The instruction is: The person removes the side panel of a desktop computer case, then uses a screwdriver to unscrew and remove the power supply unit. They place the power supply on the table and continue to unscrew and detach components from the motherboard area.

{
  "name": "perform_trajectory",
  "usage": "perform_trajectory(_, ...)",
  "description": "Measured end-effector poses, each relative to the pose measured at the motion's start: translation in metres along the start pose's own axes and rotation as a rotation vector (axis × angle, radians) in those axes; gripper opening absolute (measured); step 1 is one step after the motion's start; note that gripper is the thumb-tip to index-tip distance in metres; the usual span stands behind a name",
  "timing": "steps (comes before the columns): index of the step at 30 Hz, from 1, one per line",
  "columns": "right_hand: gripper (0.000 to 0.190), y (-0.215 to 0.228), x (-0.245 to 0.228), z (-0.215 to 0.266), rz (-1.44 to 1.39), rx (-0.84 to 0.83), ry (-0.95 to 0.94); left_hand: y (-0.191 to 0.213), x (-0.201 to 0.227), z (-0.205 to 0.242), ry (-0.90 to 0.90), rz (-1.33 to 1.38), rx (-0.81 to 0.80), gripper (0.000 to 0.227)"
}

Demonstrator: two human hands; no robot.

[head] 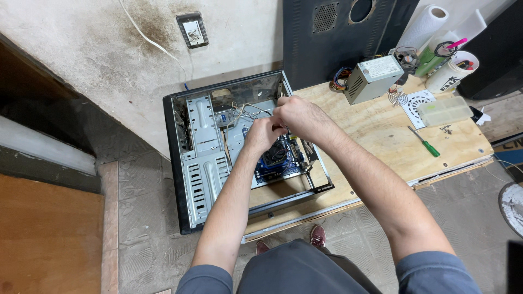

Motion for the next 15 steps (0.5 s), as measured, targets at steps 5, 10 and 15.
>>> perform_trajectory(5,0.011,0.018,-0.009,0.006,-0.155,-0.033,-0.063,-0.013,-0.008,0.001,-0.032,-0.046,-0.017,0.021)
perform_trajectory(10,0.03,-0.007,0.016,0.004,-0.024,0.0,-0.156,-0.015,-0.013,-0.004,0.032,-0.056,-0.008,0.024)
perform_trajectory(15,0.038,-0.019,0.027,0.006,0.001,-0.039,-0.246,-0.01,-0.009,0.0,0.088,-0.164,-0.023,0.024)
Point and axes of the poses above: each hand's wrist, its own z-axis away from the middle knuckle, its own y-axis out of the back of the hand, x = y × z, the point moved 9 cm from there along -z, towards the middle knuckle, and after that the axes turned 12 degrees about x, right-handed, at the moved point
